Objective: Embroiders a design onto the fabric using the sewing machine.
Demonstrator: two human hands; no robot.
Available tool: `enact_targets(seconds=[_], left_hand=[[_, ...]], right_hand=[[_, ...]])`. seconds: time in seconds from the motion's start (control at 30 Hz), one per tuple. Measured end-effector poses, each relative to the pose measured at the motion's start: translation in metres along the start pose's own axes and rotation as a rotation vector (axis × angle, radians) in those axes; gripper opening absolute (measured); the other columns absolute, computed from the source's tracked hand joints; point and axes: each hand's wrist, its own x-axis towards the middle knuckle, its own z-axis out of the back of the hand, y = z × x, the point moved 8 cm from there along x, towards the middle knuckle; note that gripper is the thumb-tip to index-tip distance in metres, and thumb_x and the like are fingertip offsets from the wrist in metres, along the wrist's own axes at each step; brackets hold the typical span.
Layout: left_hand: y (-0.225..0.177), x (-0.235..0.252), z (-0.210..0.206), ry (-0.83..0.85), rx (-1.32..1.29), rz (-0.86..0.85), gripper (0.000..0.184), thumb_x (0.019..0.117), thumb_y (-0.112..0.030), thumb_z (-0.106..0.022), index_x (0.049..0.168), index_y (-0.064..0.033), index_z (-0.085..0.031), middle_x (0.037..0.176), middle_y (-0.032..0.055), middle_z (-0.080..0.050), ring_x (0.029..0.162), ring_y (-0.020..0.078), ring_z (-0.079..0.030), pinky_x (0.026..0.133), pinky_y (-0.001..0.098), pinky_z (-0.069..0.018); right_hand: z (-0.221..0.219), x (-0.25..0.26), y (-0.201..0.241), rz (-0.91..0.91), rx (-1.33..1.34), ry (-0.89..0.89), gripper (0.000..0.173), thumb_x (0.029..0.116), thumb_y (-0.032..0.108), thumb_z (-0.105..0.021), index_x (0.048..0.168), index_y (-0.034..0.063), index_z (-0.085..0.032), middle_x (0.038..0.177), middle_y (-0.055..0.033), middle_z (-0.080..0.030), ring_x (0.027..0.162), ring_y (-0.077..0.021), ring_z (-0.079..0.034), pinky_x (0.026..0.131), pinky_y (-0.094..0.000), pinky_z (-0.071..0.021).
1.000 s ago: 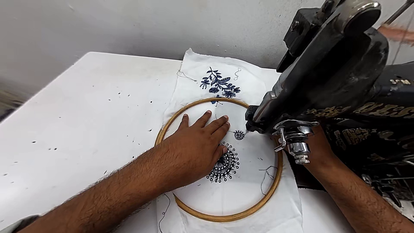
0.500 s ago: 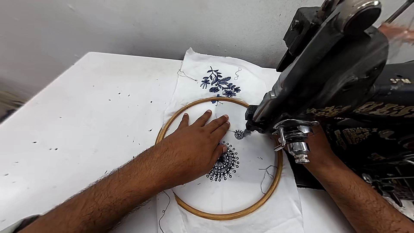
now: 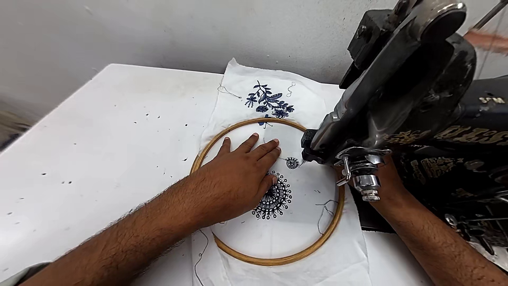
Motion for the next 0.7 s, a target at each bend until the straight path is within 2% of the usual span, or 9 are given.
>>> enact_targets(seconds=[0.07,0.13,0.33,0.4,0.53,0.6,0.7], left_hand=[[-0.0001,-0.0001,0.0002,-0.014,-0.001,-0.001,0.059,0.1092,-0.045,-0.03,0.16,-0.0173,-0.039,0.168,-0.0032,-0.031,0.155,0.031,-0.028,0.114,0.0743,-0.0266],[-0.0019,0.0004,-0.0007,-0.032,0.005,-0.009,0.059,0.109,-0.045,-0.03,0.16,-0.0172,-0.04,0.168,-0.003,-0.032,0.155,0.0309,-0.028,0.114,0.0746,-0.0267],[-0.0025,0.0018,-0.0012,-0.031,-0.002,-0.018,0.059,0.1093,-0.046,-0.029,0.16,-0.0179,-0.039,0.168,-0.0037,-0.031,0.155,0.0306,-0.028,0.114,0.075,-0.026],[-0.0007,0.0028,-0.001,-0.031,-0.003,-0.015,0.059,0.1092,-0.046,-0.029,0.16,-0.0182,-0.039,0.168,-0.0038,-0.032,0.155,0.0302,-0.028,0.114,0.0745,-0.0262],[-0.0013,0.0027,-0.0011,-0.033,-0.002,-0.015,0.059,0.1094,-0.045,-0.029,0.16,-0.0172,-0.039,0.168,-0.0036,-0.032,0.155,0.0307,-0.028,0.114,0.0751,-0.0256],[-0.0031,0.0019,-0.0013,-0.027,0.002,-0.015,0.059,0.1093,-0.045,-0.029,0.16,-0.0174,-0.039,0.168,-0.0038,-0.031,0.155,0.0302,-0.027,0.114,0.0748,-0.0256],[-0.0032,0.0013,-0.001,-0.013,0.002,-0.01,0.058,0.1094,-0.045,-0.03,0.16,-0.0178,-0.038,0.168,-0.0037,-0.031,0.155,0.0307,-0.027,0.114,0.0743,-0.0261]], right_hand=[[0.001,0.0005,0.0015,0.019,-0.003,-0.004,0.025,0.0851,0.013,-0.069,0.106,0.0019,-0.064,0.095,-0.0084,-0.064,0.089,-0.0076,-0.062,0.081,-0.0243,-0.0491],[0.003,0.0022,0.0025,0.036,0.016,-0.016,0.023,0.0858,0.015,-0.068,0.105,0.0022,-0.065,0.093,-0.0073,-0.064,0.087,-0.005,-0.061,0.08,-0.0217,-0.0482],[0.0022,0.0038,0.0004,0.041,0.027,-0.039,0.022,0.0877,0.018,-0.068,0.104,0.0021,-0.066,0.093,-0.0083,-0.065,0.089,-0.0073,-0.061,0.082,-0.025,-0.0482],[0.001,0.0028,-0.0012,0.011,0.034,-0.026,0.022,0.0882,0.017,-0.068,0.105,0.0035,-0.065,0.094,-0.0063,-0.064,0.088,-0.0044,-0.061,0.081,-0.0219,-0.0482],[0.0023,0.003,0.0006,0.028,0.013,-0.019,0.024,0.0874,0.015,-0.068,0.107,0.0018,-0.065,0.096,-0.0088,-0.065,0.09,-0.0072,-0.062,0.082,-0.0243,-0.0487],[0.0036,0.0039,0.001,0.016,0.018,-0.028,0.024,0.0877,0.016,-0.069,0.107,0.0026,-0.065,0.095,-0.0068,-0.065,0.09,-0.0042,-0.061,0.082,-0.0219,-0.049],[0.0027,0.0031,0.0014,0.04,0.013,-0.031,0.022,0.0866,0.015,-0.068,0.104,0.0021,-0.065,0.093,-0.0085,-0.065,0.088,-0.0081,-0.062,0.081,-0.0261,-0.0493]])
